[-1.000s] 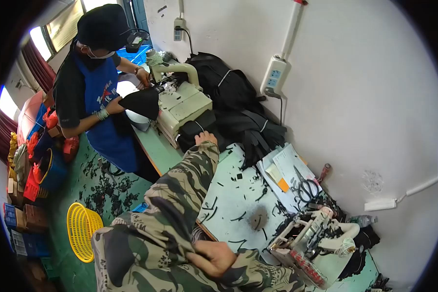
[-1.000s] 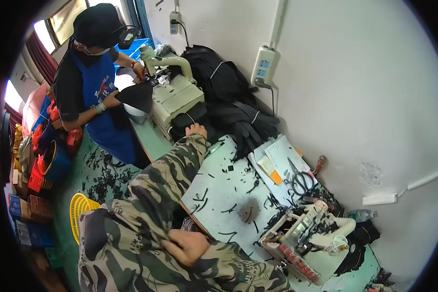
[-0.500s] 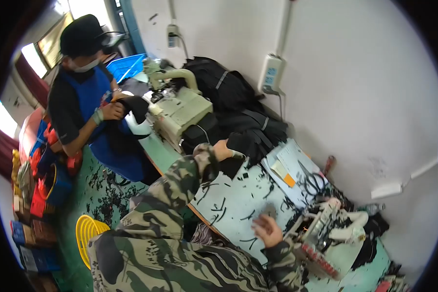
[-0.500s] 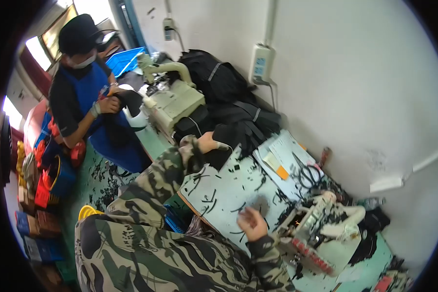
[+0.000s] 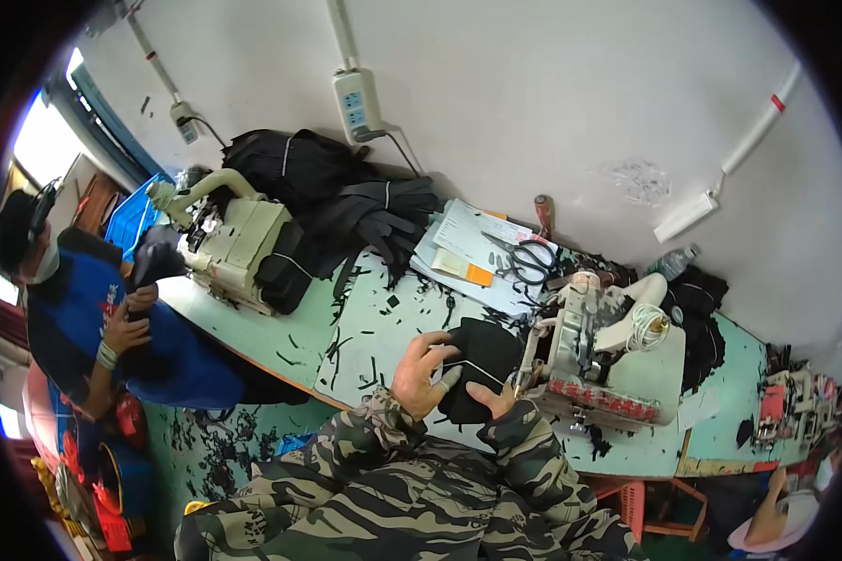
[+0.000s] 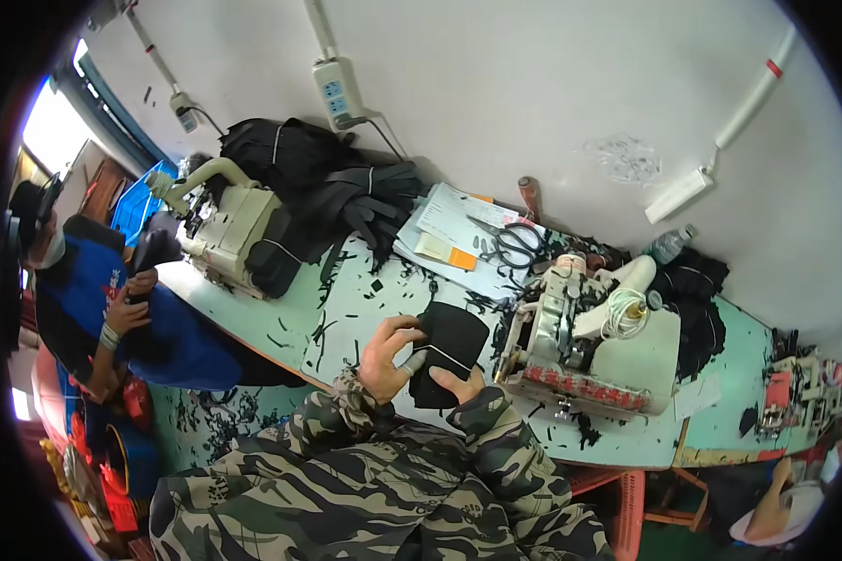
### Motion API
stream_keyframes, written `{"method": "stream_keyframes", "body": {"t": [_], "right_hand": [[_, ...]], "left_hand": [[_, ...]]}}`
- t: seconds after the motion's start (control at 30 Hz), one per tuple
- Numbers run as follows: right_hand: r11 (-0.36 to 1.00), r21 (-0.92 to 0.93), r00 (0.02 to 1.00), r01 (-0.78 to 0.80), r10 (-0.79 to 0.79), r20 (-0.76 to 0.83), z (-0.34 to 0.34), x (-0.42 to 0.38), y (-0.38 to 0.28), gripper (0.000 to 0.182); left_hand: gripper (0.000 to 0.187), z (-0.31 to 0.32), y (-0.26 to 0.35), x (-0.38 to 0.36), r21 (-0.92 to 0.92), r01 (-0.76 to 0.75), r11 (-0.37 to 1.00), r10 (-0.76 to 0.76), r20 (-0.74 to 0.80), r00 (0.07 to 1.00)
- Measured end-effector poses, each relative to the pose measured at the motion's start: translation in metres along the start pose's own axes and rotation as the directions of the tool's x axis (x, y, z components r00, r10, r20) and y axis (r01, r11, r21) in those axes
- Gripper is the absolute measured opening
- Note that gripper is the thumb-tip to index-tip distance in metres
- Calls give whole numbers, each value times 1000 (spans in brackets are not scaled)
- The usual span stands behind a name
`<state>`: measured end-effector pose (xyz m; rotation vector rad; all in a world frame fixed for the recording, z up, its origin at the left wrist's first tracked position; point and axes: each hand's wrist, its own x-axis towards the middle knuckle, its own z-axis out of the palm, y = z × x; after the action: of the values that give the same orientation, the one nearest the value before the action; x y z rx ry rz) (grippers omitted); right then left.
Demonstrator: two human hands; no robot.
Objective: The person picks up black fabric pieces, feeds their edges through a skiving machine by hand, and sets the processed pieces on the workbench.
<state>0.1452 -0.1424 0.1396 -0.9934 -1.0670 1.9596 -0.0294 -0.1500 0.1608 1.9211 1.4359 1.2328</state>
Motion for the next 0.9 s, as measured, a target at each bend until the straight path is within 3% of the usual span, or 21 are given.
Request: {"method": "stream_keyframes", "body": {"t": [0.1,0.13,0.17,0.2,0.27,0.3,0.33,0.43,0.47,0.57,0.63,0.7,0.8,0.9], "right_hand": [[991,-124,999,47,-44,25,-5,-10,-10,47],[985,-164,998,61,-54,45,-8,-14,-12,48],[959,-280,999,29,-15,51,-12,-18,-12,56],[907,-412,996,89,-75,51,-19,-20,1,61],[743,-658,988,121,-152,10,-22,-21,20,66],[641,-763,984,85,-176,-39,-19,-21,23,67],[525,-850,974,40,-209,-83,-16,-21,27,69],[254,-959,918,-125,-337,-209,-15,-21,54,63],[168,-977,894,-130,-406,-188,-17,-18,64,61],[57,-985,896,-164,-409,-173,-14,-22,57,62],[38,-980,908,-193,-372,-193,-13,-28,55,63],[23,-982,897,-188,-403,-181,-15,-38,46,64],[21,-988,840,-153,-523,-141,-13,-65,14,62],[-110,-979,789,-170,-611,-69,-17,-76,9,56]], "left_hand": [[22,6,-7,9,82,-202,976,194,101,976],[19,16,-16,12,146,-181,973,186,-23,982],[16,19,-39,20,259,50,964,-53,4,999],[12,23,-64,34,90,84,992,-64,-207,976],[11,25,-121,64,77,207,975,-170,-337,926],[11,20,-136,72,55,297,953,-269,-293,917],[13,21,-164,75,2,441,897,-436,-145,888],[14,18,-168,65,279,329,902,-352,36,935],[20,18,-164,59,284,427,859,-452,26,892],[34,18,-163,36,109,332,937,-349,244,905],[49,20,-130,15,-125,427,896,-293,557,778],[70,17,-94,-5,-368,515,774,-144,690,709],[84,22,-42,-20,-473,654,590,-207,695,689],[94,68,-8,-41,-504,467,727,-224,469,854]]}}
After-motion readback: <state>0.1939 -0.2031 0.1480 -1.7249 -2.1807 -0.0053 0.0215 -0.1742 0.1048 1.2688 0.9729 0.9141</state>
